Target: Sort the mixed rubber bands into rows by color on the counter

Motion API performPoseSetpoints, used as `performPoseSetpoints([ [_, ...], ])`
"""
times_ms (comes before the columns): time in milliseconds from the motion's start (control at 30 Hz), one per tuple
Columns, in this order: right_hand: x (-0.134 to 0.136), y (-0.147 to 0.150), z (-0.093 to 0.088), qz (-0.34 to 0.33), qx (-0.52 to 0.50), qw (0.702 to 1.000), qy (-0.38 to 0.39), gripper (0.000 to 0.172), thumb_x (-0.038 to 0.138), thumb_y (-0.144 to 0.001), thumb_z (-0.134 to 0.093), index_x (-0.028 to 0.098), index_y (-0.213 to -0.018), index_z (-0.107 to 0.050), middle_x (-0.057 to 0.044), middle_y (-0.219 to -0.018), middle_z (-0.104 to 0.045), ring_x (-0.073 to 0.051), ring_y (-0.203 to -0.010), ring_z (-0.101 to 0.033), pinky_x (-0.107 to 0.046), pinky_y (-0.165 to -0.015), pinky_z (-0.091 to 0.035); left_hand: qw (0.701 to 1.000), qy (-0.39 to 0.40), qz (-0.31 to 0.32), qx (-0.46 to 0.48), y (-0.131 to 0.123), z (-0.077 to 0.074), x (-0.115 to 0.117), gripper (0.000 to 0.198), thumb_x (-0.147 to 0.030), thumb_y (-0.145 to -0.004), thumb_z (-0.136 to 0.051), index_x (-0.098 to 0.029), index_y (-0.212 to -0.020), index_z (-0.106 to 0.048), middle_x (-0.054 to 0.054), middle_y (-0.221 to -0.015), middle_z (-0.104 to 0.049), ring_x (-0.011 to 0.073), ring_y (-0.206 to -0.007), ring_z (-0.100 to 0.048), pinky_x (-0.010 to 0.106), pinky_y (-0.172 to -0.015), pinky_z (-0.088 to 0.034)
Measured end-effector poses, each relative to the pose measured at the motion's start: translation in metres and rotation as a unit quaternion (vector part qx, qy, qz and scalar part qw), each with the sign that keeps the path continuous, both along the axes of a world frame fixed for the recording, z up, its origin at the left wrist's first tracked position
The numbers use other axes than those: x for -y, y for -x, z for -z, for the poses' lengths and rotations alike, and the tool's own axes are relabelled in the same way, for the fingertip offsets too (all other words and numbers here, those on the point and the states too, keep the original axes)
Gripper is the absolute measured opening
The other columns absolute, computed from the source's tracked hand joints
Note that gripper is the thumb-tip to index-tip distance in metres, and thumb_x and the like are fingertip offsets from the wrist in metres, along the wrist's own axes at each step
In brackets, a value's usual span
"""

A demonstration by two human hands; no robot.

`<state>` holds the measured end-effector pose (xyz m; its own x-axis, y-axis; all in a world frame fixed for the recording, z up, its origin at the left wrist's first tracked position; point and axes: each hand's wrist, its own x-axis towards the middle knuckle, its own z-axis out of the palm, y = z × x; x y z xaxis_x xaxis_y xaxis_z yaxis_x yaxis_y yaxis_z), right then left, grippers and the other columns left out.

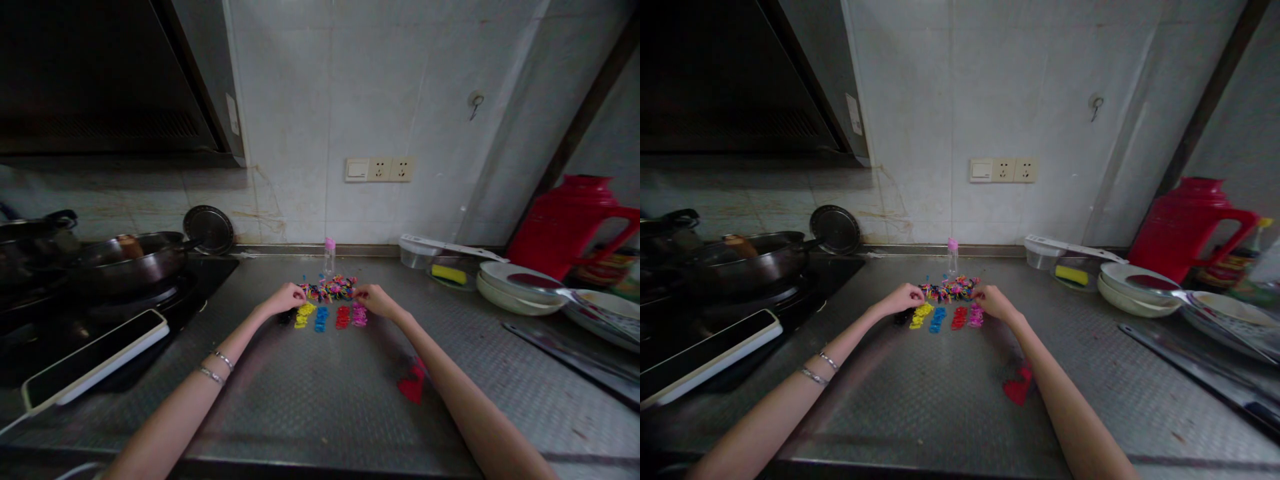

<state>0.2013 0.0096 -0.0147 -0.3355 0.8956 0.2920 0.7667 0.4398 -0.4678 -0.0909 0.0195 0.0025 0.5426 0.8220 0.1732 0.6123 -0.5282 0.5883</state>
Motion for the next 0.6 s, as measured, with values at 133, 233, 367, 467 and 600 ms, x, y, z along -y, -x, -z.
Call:
performPoseSetpoints([
  [133,0.001,-0.001,0.001,0.044,0.029,0.999,-0.002,0.026,0.018,-0.071,-0.047,0.021,-0.085,-0.068,-0.003,-0.085,-0.067,-0.015,-0.076,-0.059,-0.021,-0.067,-0.041,1.0,0.022,0.003,-0.008,0.0,-0.001,0.004,0.02,-0.024,-0.066,-0.054,-0.01,-0.072,-0.068,0.002,-0.06,-0.061,0.0107,-0.056,-0.051,0.019,-0.054,-0.035],
  [233,0.003,0.0,0.001,0.075,0.053,0.996,-0.004,0.025,0.021,-0.073,-0.048,0.023,-0.09,-0.067,-0.003,-0.091,-0.066,-0.015,-0.081,-0.059,-0.021,-0.07,-0.041,1.0,0.02,0.001,0.0,0.003,-0.004,0.006,0.021,-0.026,-0.067,-0.055,-0.01,-0.072,-0.068,0.002,-0.061,-0.062,0.0107,-0.056,-0.051,0.019,-0.054,-0.035],
  [367,0.005,0.007,0.001,0.069,0.076,0.994,-0.026,0.026,0.023,-0.076,-0.047,0.023,-0.095,-0.064,-0.004,-0.099,-0.063,-0.016,-0.092,-0.055,-0.023,-0.079,-0.039,0.999,0.012,-0.015,0.026,0.009,-0.006,0.005,0.024,-0.029,-0.068,-0.055,-0.01,-0.077,-0.068,0.003,-0.064,-0.063,0.0107,-0.056,-0.051,0.02,-0.054,-0.035],
  [467,0.007,0.015,-0.001,0.067,0.083,0.993,-0.041,0.03,0.026,-0.079,-0.047,0.023,-0.105,-0.06,-0.006,-0.107,-0.058,-0.017,-0.102,-0.05,-0.025,-0.086,-0.037,0.998,0.006,-0.04,0.047,0.012,-0.006,0.002,0.028,-0.031,-0.069,-0.055,-0.009,-0.079,-0.067,0.004,-0.065,-0.063,0.0108,-0.056,-0.051,0.02,-0.053,-0.035],
  [600,0.009,0.023,-0.003,0.073,0.098,0.991,-0.057,0.035,0.031,-0.082,-0.045,0.025,-0.115,-0.054,-0.009,-0.116,-0.052,-0.021,-0.111,-0.043,-0.03,-0.089,-0.036,0.996,0.012,-0.054,0.064,0.016,-0.004,-0.003,0.031,-0.035,-0.069,-0.054,-0.009,-0.079,-0.067,0.004,-0.062,-0.063,0.0103,-0.052,-0.049,0.02,-0.049,-0.033],
])
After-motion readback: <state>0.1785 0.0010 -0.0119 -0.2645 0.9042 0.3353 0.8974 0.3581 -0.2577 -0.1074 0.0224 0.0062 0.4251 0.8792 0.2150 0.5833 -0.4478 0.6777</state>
